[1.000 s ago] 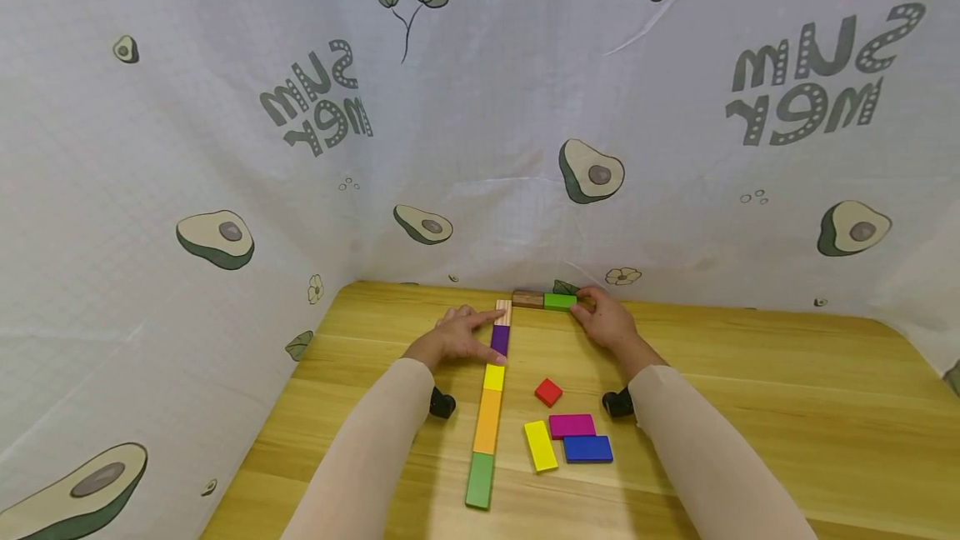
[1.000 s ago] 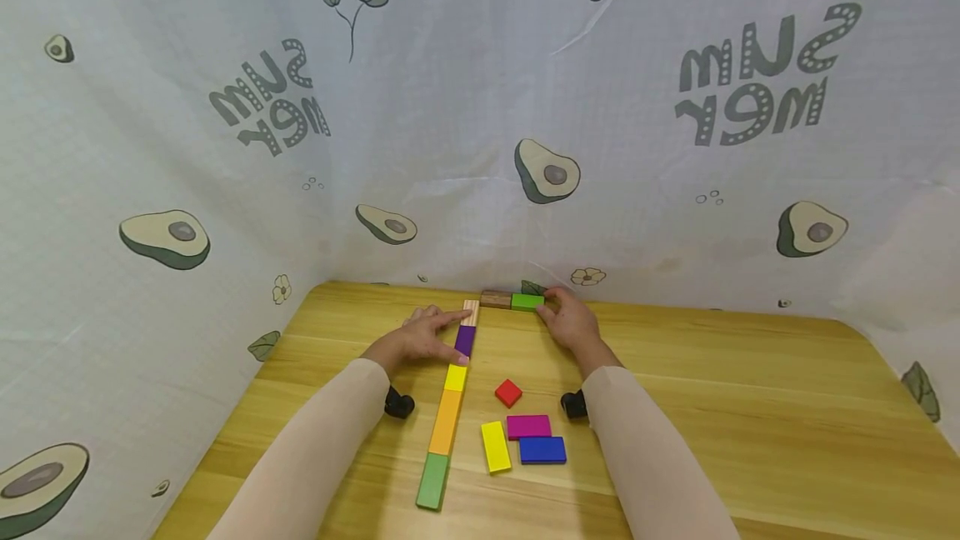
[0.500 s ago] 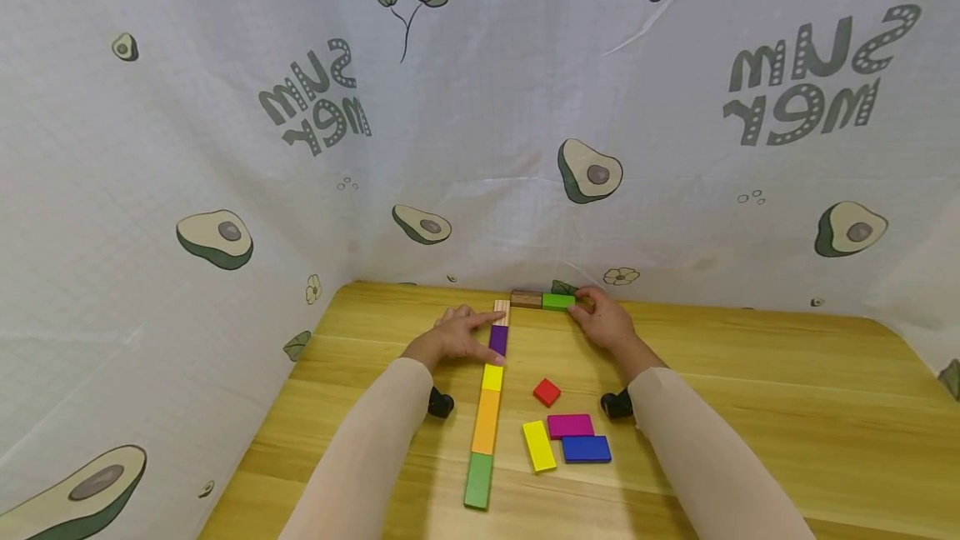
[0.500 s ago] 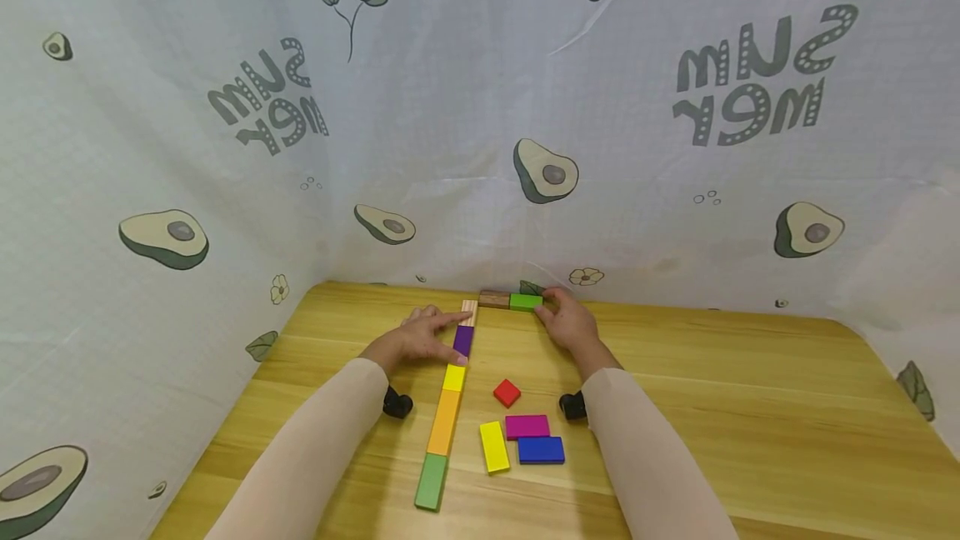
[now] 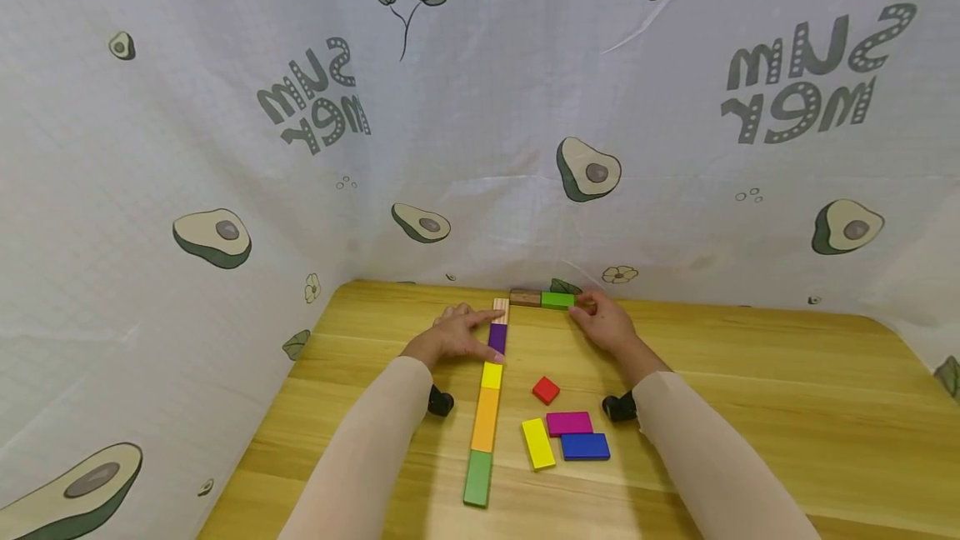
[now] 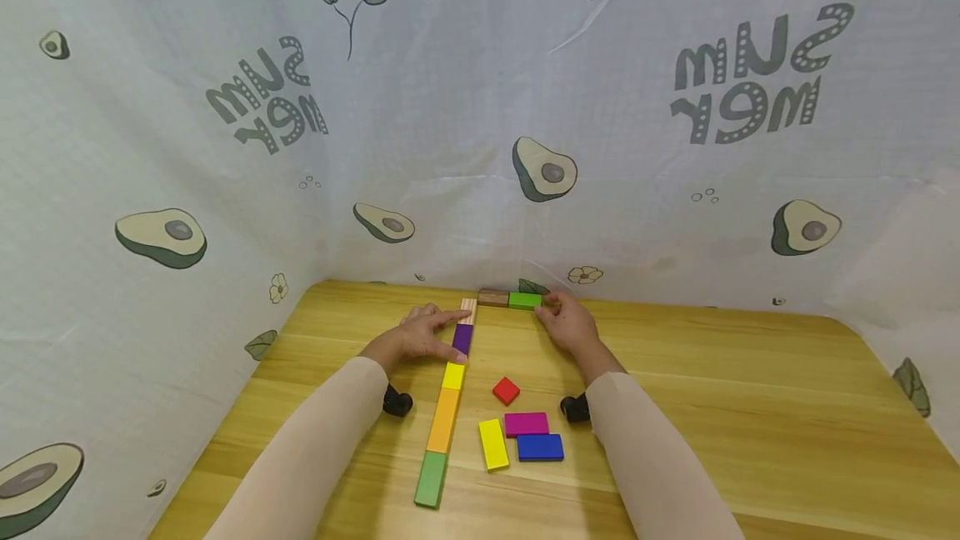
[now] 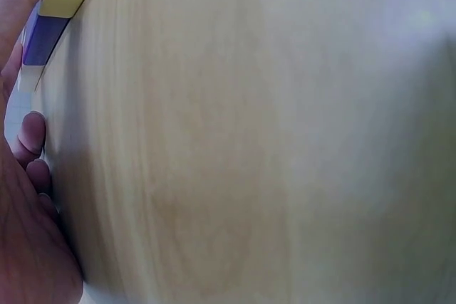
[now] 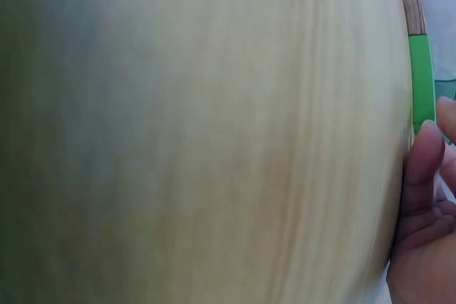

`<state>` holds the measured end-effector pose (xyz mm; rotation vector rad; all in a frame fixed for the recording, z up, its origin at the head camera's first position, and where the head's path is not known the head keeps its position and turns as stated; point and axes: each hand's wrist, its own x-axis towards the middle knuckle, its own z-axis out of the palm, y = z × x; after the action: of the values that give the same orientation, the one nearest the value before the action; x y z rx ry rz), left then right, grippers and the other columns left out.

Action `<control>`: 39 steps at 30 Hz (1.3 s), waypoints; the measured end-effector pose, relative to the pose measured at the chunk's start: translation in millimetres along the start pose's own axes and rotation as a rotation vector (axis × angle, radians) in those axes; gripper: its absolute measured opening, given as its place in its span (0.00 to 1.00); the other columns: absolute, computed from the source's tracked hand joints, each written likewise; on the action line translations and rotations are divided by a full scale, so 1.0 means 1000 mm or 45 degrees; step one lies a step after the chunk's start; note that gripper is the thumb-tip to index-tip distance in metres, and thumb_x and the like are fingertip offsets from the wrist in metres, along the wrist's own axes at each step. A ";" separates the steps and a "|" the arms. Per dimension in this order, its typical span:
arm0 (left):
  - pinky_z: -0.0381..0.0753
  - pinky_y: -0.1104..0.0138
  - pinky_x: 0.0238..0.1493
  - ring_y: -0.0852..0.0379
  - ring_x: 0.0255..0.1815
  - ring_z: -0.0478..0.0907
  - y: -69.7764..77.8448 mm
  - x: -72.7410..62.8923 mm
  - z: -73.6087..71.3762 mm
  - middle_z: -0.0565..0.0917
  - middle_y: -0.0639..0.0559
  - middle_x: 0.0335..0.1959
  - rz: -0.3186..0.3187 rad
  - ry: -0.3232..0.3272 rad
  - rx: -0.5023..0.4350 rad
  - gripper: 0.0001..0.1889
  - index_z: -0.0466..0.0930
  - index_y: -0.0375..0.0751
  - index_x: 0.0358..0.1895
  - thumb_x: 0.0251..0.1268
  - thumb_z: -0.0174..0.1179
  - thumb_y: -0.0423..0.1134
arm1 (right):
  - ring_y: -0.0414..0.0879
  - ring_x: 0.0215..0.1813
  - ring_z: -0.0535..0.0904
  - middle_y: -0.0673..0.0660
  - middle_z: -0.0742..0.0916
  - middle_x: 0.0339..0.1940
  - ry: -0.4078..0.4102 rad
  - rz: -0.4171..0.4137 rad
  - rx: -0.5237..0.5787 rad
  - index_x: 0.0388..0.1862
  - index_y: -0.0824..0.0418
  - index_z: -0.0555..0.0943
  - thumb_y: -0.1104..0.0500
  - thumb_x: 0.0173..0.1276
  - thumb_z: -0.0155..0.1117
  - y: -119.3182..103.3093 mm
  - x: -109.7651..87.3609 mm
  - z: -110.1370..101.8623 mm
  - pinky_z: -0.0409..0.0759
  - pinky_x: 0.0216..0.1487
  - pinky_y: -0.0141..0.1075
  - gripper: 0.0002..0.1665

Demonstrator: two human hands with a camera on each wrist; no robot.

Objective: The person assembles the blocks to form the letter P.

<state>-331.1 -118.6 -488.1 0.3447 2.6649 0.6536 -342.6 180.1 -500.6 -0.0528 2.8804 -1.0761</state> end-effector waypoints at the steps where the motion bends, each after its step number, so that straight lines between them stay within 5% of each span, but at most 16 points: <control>1: 0.69 0.48 0.67 0.50 0.63 0.62 0.000 0.000 0.000 0.70 0.51 0.66 0.000 0.000 0.000 0.49 0.62 0.83 0.74 0.44 0.74 0.71 | 0.59 0.49 0.78 0.68 0.83 0.51 0.004 -0.004 0.000 0.63 0.66 0.75 0.48 0.79 0.57 0.000 0.000 0.000 0.77 0.55 0.52 0.25; 13: 0.69 0.47 0.68 0.49 0.64 0.62 -0.001 0.001 0.001 0.70 0.51 0.66 0.005 -0.001 -0.009 0.49 0.62 0.84 0.74 0.43 0.74 0.72 | 0.60 0.52 0.79 0.68 0.84 0.54 0.003 -0.003 0.035 0.61 0.65 0.76 0.48 0.79 0.57 0.004 0.000 0.001 0.77 0.57 0.53 0.24; 21: 0.69 0.47 0.68 0.49 0.63 0.62 -0.002 0.000 0.001 0.70 0.51 0.66 0.009 -0.005 -0.012 0.49 0.62 0.84 0.74 0.43 0.74 0.72 | 0.54 0.45 0.77 0.65 0.83 0.48 -0.041 -0.010 0.102 0.68 0.64 0.72 0.48 0.79 0.59 0.002 -0.008 -0.002 0.76 0.48 0.43 0.28; 25: 0.68 0.47 0.68 0.50 0.63 0.62 -0.001 -0.001 -0.001 0.70 0.51 0.66 0.008 -0.007 -0.012 0.49 0.62 0.83 0.75 0.44 0.74 0.71 | 0.54 0.47 0.78 0.64 0.84 0.50 -0.081 -0.060 0.098 0.68 0.64 0.72 0.49 0.77 0.61 -0.007 -0.021 -0.004 0.79 0.51 0.44 0.28; 33: 0.69 0.48 0.67 0.50 0.62 0.62 -0.001 -0.002 -0.001 0.70 0.52 0.65 0.011 -0.012 -0.008 0.49 0.61 0.84 0.75 0.44 0.73 0.72 | 0.48 0.42 0.76 0.55 0.82 0.39 -0.198 -0.207 0.116 0.56 0.60 0.80 0.56 0.74 0.66 -0.029 -0.058 -0.007 0.77 0.41 0.34 0.16; 39: 0.69 0.47 0.67 0.49 0.62 0.62 0.000 -0.002 -0.002 0.70 0.52 0.65 0.010 -0.010 -0.006 0.49 0.61 0.83 0.75 0.44 0.72 0.73 | 0.46 0.42 0.76 0.52 0.82 0.39 -0.397 -0.299 0.175 0.54 0.59 0.81 0.57 0.73 0.67 -0.046 -0.089 -0.003 0.79 0.40 0.32 0.14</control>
<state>-329.8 -120.0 -486.2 0.3553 2.6555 0.6599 -254.1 152.2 -464.3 -0.5145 2.5604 -1.1779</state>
